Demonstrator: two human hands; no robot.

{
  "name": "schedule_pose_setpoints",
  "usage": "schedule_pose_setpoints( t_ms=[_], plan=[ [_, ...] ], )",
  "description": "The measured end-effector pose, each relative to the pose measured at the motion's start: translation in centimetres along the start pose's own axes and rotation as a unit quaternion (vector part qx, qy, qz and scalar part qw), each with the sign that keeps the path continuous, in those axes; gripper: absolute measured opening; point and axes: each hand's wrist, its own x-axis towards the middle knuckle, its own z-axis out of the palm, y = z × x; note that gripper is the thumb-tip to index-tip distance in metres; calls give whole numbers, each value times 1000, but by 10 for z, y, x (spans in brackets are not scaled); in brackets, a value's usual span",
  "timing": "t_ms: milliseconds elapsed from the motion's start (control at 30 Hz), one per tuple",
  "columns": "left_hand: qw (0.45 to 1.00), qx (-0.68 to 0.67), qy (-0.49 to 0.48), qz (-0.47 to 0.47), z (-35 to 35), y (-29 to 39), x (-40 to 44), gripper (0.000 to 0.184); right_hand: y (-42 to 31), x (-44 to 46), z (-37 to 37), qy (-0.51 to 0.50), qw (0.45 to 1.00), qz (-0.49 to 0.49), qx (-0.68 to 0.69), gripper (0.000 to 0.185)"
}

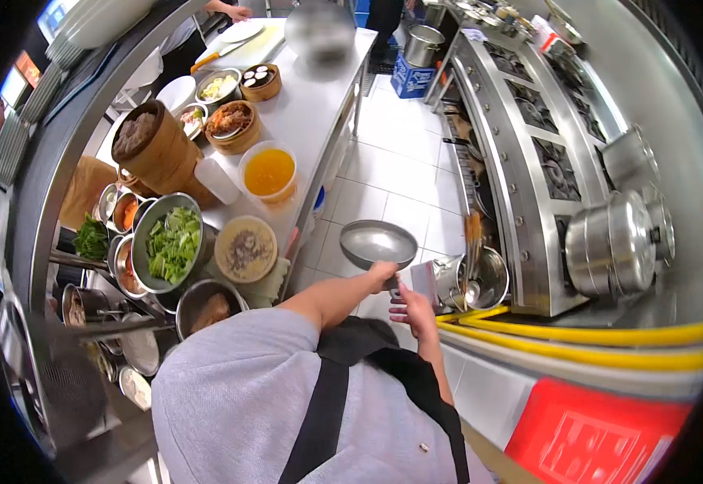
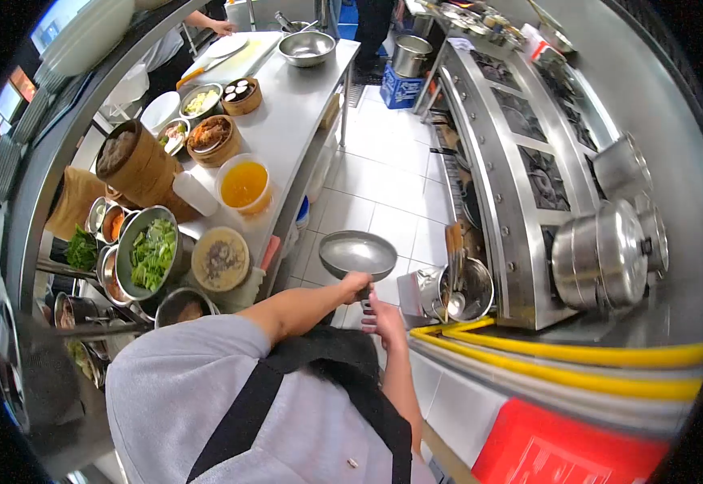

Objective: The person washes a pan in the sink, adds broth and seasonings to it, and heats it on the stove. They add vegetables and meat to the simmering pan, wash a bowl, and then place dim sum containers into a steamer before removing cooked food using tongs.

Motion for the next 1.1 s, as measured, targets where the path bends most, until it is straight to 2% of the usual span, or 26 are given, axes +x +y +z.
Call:
schedule_pose_setpoints(
  t_ms=[33, 67, 133, 200, 267, 333, 367, 400, 467, 533, 600, 667, 800, 867, 933, 1000, 1067, 1100],
  plan=[
    [1000, -1, 6, -4, 9, 18, 2, 12, -16, 17, -3, -20, 999, 1, 48, 53],
    [999, 33, -5, 23, 18, 35, 9, 18, -43, 26, -3, -56, 994, 32, 87, 38],
    [993, 88, -43, 66, 31, 73, 29, 30, -73, 71, -13, -104, 985, 28, 132, 31],
    [988, 125, -43, 76, 45, 114, 56, 30, -111, 106, -11, -55, 986, 55, 148, 19],
    [964, 242, -72, 87, 56, 167, 70, 35, -154, 139, -16, -77, 983, 68, 155, 15],
    [944, 294, -95, 117, 66, 217, 90, 43, -192, 182, -21, -83, 984, 45, 150, 8],
    [931, 327, -108, 121, 65, 239, 111, 45, -207, 207, -23, -53, 985, 22, 164, 5],
    [918, 357, -119, 122, 63, 259, 131, 46, -222, 238, -33, -61, 980, 38, 186, 6],
    [932, 306, -121, 154, 55, 307, 129, 46, -269, 273, -50, -31, 977, 50, 206, 5],
    [910, 379, -94, 140, 39, 360, 136, 43, -305, 315, -67, -30, 974, 61, 215, 6],
    [896, 390, -52, 204, 11, 388, 147, 41, -336, 353, -78, -31, 974, 78, 213, 8],
    [917, 366, -21, 157, -4, 413, 143, 37, -365, 379, -86, -23, 983, 55, 172, 4],
    [970, 216, -8, 110, -9, 454, 138, 35, -435, 405, -111, -14, 988, 62, 139, 10],
    [968, 236, -12, 82, 2, 483, 163, 37, -470, 392, -134, -16, 987, 58, 151, 12],
    [948, 288, -103, 92, 30, 522, 197, 42, -501, 378, -149, -36, 992, 2, 122, 11],
    [919, 329, -201, 78, 102, 577, 206, 49, -522, 363, -146, -13, 988, -22, 149, 13],
    [889, 336, -307, 52, 173, 617, 220, 55, -564, 332, -134, 37, 992, -58, 104, 15],
    [897, 301, -318, 57, 211, 629, 226, 53, -571, 337, -130, 54, 988, -66, 130, 15]
  ],
)
